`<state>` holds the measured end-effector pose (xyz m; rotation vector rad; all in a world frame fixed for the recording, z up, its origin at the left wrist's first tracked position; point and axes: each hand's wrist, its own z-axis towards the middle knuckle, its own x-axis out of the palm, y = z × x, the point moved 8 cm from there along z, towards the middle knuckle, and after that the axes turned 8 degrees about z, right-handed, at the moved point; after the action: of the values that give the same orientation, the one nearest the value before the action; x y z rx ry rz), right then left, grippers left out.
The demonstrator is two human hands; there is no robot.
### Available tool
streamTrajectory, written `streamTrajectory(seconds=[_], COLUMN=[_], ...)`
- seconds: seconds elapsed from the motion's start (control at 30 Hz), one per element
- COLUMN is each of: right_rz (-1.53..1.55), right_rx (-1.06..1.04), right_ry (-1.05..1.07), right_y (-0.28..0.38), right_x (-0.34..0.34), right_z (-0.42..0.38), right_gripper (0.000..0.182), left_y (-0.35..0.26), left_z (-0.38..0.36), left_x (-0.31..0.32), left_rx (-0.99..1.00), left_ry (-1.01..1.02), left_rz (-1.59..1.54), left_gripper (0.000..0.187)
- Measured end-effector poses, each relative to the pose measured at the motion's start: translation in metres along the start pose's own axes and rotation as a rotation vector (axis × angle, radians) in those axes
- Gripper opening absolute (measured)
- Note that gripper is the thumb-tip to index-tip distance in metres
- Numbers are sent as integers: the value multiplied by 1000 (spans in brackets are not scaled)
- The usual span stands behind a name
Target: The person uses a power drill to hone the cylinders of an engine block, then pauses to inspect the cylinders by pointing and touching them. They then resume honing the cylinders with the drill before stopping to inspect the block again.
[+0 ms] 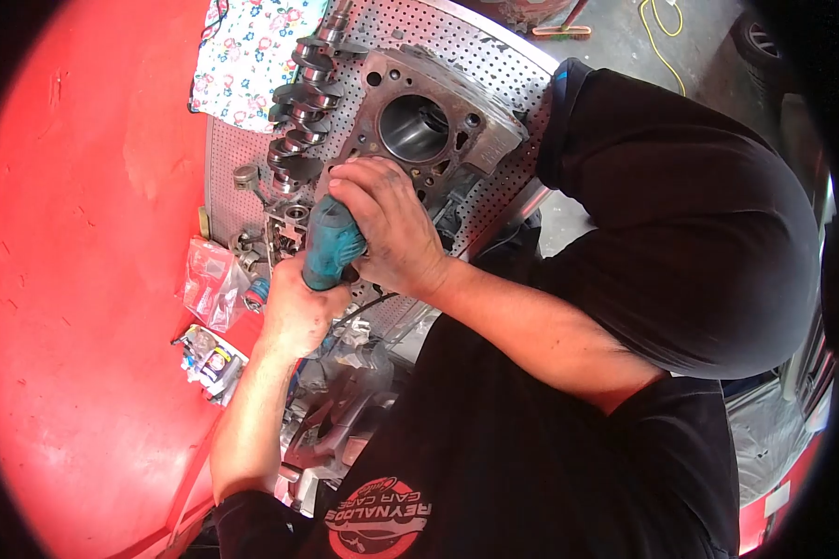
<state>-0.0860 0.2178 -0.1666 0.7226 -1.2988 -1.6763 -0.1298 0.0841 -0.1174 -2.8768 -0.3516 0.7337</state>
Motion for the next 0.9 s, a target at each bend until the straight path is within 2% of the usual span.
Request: streamTrajectory(seconds=[0.1,0.2,0.3,0.4,0.6,0.63,0.73,0.77,0.9], right_rz=[9,-18,-11,-10,-27,-50,-52,-39,-75], right_rx=[0,-3,-17,-14,-55,-64,-128,-137,-213], right_ry=[8,8,-8,-24,5,4,-8,-14,-41], right_y=[-1,-2,-3,1,25,32,53,61,87], right_x=[1,2,2,1,7,9,14,16,25], right_z=[0,-1,-1,0,5,5,6,7,9], right_gripper=[85,98,97,84,71,63,83,71,49], left_y=[3,0,1,-3,7,10,10,7,13], left_z=[1,1,1,0,-19,-27,-53,-62,-94], left_x=[0,0,0,-1,-7,-10,-21,-26,-36], left_rx=[6,15,16,39,82,87,82,78,47], left_ry=[-1,9,17,7,-7,-17,-74,-81,-121], left_rz=[1,-20,4,14,-115,-117,-88,-78,-152], left_gripper=[21,20,20,18,10,9,9,11,17])
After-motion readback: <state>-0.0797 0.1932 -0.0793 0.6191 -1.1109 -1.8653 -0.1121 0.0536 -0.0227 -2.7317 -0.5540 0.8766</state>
